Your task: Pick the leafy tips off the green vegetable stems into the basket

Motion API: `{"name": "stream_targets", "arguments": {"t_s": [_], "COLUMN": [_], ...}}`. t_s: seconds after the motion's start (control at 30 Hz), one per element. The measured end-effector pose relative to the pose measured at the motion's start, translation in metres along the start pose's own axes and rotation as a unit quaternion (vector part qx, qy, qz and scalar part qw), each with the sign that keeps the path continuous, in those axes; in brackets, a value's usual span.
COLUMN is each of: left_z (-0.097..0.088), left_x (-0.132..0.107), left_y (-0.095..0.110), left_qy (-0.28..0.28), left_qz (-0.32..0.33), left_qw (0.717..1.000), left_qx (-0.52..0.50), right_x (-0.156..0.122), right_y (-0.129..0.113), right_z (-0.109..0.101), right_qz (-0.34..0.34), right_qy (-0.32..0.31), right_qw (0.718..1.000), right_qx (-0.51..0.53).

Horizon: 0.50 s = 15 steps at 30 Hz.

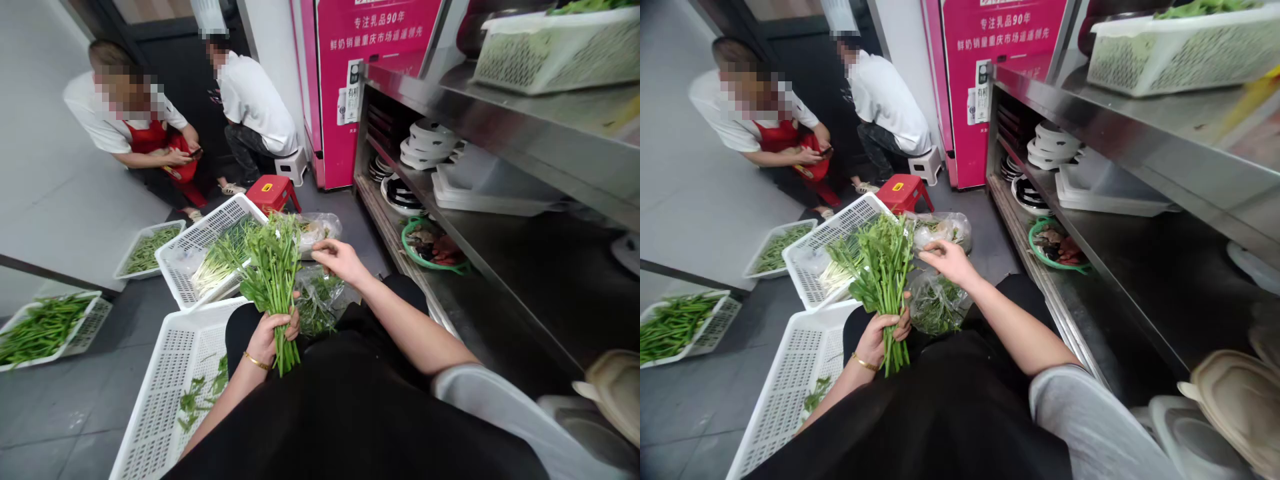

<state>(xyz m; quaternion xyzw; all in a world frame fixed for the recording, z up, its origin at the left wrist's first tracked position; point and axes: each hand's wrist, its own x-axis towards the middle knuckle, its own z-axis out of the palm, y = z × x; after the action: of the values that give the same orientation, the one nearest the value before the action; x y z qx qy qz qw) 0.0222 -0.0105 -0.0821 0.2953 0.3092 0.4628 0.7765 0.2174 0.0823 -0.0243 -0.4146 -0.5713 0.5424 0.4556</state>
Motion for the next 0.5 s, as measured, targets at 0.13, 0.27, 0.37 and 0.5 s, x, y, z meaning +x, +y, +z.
{"name": "stream_targets", "arguments": {"t_s": [0.13,0.27,0.37,0.5], "left_z": [0.005,0.005,0.004,0.006], "left_x": [-0.005,-0.016,-0.022,-0.022], "left_y": [0.004,0.008,0.010,0.012], "left_qy": [0.024,0.050,0.038,0.051], "left_qz": [0.005,0.039,0.046,0.043], "left_qw": [0.998,0.994,0.996,0.997], "left_qx": [0.063,0.091,0.071,0.044], "right_x": [0.011,-0.005,-0.018,-0.025], "right_y": [-0.010,-0.006,0.003,0.004], "right_z": [0.019,0.020,0.011,0.004], "right_qz": [0.000,-0.041,0.003,-0.006], "right_qy": [-0.078,-0.033,0.000,0.008], "right_qw": [0.997,0.997,0.993,0.990], "right_qx": [0.025,0.058,0.118,0.140]}}
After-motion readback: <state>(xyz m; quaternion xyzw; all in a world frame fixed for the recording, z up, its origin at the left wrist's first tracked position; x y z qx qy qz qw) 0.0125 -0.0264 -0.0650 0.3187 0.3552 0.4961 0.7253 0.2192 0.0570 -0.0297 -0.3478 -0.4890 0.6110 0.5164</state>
